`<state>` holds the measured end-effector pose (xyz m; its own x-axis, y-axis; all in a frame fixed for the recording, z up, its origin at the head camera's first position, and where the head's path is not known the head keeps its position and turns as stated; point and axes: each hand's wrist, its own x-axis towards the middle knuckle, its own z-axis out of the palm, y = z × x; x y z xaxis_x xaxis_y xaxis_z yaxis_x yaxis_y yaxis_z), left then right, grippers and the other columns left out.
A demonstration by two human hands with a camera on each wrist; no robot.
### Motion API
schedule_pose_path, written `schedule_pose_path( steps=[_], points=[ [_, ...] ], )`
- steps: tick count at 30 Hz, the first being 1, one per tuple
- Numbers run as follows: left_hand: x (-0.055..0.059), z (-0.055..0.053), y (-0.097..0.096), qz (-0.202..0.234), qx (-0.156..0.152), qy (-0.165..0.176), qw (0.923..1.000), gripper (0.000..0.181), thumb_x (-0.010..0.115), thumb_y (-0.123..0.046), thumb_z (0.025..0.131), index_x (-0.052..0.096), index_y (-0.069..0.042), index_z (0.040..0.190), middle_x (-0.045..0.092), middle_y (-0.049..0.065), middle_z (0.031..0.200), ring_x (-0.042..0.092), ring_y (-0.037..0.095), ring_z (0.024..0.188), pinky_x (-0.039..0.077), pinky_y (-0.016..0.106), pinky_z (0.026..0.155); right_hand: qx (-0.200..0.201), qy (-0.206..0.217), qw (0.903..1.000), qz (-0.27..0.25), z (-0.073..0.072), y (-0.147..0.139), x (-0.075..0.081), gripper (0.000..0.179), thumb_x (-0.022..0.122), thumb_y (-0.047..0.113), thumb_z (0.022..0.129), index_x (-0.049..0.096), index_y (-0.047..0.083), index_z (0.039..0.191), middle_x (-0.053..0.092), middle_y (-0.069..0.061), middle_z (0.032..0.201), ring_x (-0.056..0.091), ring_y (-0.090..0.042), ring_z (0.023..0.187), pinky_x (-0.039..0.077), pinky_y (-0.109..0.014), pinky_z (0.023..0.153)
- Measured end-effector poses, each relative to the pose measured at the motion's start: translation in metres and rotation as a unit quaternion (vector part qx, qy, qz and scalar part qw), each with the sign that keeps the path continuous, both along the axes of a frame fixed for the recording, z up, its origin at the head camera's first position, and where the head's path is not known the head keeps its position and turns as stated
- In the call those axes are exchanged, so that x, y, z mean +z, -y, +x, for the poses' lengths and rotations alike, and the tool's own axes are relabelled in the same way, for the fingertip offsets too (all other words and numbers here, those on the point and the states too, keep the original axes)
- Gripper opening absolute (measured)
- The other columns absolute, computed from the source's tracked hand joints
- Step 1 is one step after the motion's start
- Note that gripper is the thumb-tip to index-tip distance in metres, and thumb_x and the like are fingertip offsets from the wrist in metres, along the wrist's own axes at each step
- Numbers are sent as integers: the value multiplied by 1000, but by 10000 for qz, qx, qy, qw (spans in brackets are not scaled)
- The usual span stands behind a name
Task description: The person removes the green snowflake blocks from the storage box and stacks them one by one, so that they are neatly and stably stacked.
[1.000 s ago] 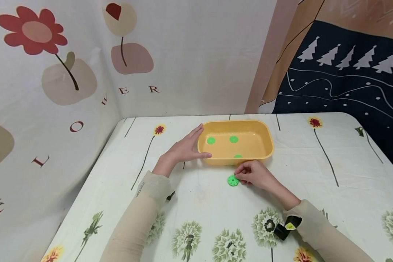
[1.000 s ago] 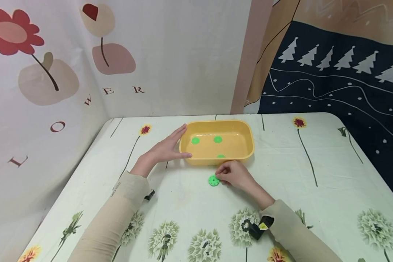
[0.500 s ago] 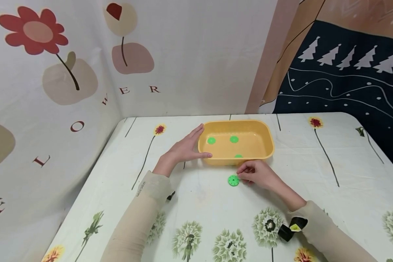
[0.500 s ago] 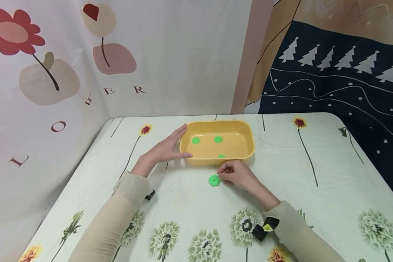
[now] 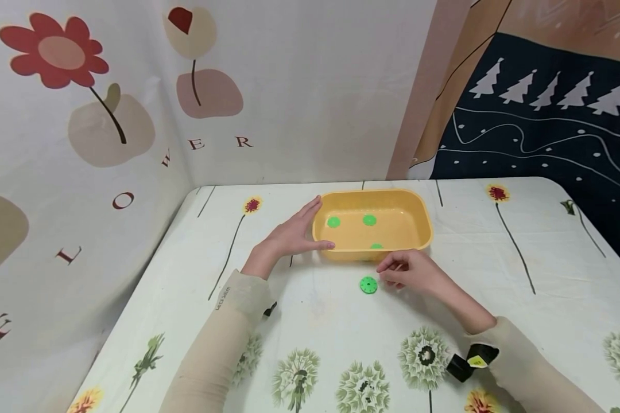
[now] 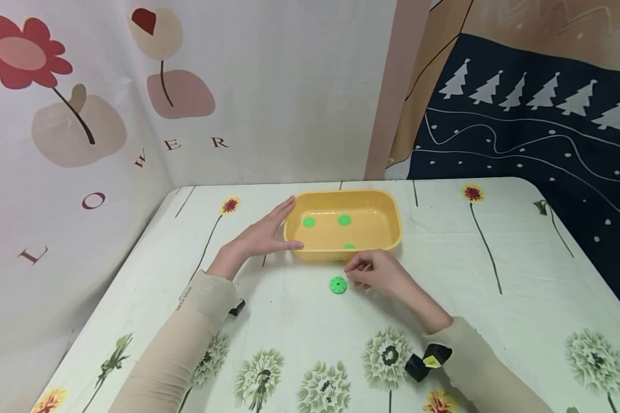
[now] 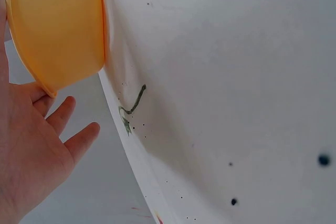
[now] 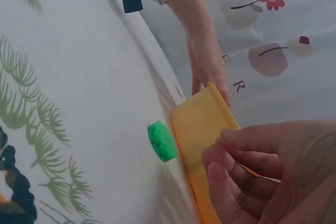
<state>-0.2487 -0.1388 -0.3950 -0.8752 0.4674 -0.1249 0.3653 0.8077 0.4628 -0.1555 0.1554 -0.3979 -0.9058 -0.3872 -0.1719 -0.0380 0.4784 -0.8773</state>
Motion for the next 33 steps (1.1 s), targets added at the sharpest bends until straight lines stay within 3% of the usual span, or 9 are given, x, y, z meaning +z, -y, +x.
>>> schedule_pose_path(
  steps=[19, 33],
  points=[
    [0, 1, 0, -68, 10, -13, 10000, 111, 66, -69, 81, 6, -21, 162, -2, -14, 169, 12, 18, 157, 32, 52, 120, 110, -278, 9996, -8, -3, -5, 23, 23, 66, 13, 96, 69, -6, 108, 72, -19, 93, 70, -24, 78, 61, -33, 69],
    [-1, 0, 0, -96, -3, -42, 9999, 111, 66, -69, 81, 5, -23, 162, -3, -14, 169, 12, 18, 157, 32, 52, 120, 38, -351, 9993, 94, -12, -4, 31, 21, 65, 11, 96, 70, -5, 108, 71, -24, 95, 71, -34, 82, 61, -34, 71]
  ],
)
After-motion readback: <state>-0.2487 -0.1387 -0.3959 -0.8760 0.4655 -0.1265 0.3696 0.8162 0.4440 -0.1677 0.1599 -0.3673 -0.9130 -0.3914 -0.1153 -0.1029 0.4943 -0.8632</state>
